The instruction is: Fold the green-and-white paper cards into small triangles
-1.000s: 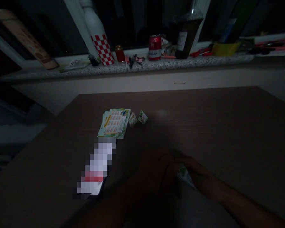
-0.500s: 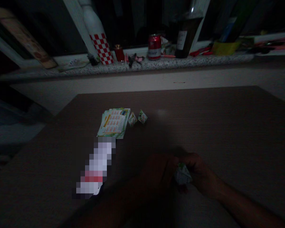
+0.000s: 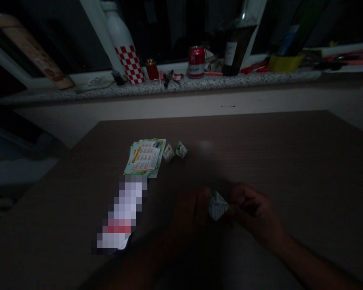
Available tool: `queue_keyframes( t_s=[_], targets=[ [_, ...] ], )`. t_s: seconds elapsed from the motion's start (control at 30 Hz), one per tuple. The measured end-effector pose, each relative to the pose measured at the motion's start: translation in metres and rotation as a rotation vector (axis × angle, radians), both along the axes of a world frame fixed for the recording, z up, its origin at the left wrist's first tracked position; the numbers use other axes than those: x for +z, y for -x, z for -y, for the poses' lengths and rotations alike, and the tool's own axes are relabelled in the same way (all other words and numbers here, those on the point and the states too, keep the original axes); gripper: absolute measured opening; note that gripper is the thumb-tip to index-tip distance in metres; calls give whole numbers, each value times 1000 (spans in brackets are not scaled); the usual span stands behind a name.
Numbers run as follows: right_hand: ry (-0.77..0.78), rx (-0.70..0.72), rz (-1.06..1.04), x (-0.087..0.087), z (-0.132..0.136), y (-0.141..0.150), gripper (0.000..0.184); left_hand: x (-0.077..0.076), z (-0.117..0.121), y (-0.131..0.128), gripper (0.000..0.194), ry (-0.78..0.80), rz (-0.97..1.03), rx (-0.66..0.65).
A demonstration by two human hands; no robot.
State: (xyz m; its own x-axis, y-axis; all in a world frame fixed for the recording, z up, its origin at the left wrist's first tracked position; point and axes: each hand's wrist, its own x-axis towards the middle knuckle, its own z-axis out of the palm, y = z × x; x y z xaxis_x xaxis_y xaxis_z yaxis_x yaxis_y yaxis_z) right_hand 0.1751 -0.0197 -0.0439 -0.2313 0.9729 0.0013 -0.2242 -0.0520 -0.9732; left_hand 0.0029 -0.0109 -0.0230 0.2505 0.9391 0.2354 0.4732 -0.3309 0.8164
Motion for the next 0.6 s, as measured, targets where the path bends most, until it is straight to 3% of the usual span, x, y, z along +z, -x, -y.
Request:
queue_keyframes(
  t_s=[0.17,0.33,0.53,0.6],
  targets=[
    [-257,-17,181,8,4,6,11,-4,0,-4,40,-44,26,60],
    [-418,-165,279,10,3,6,14,-6,0,-5,35,-110,-1,42],
    [-597,-233,440,13,-3,-9,19,1,-4,5,15,-128,-29,-148],
    [-669,-198,506,16,-4,-13,22,4,-6,8,27,-182,22,-196]
  ],
)
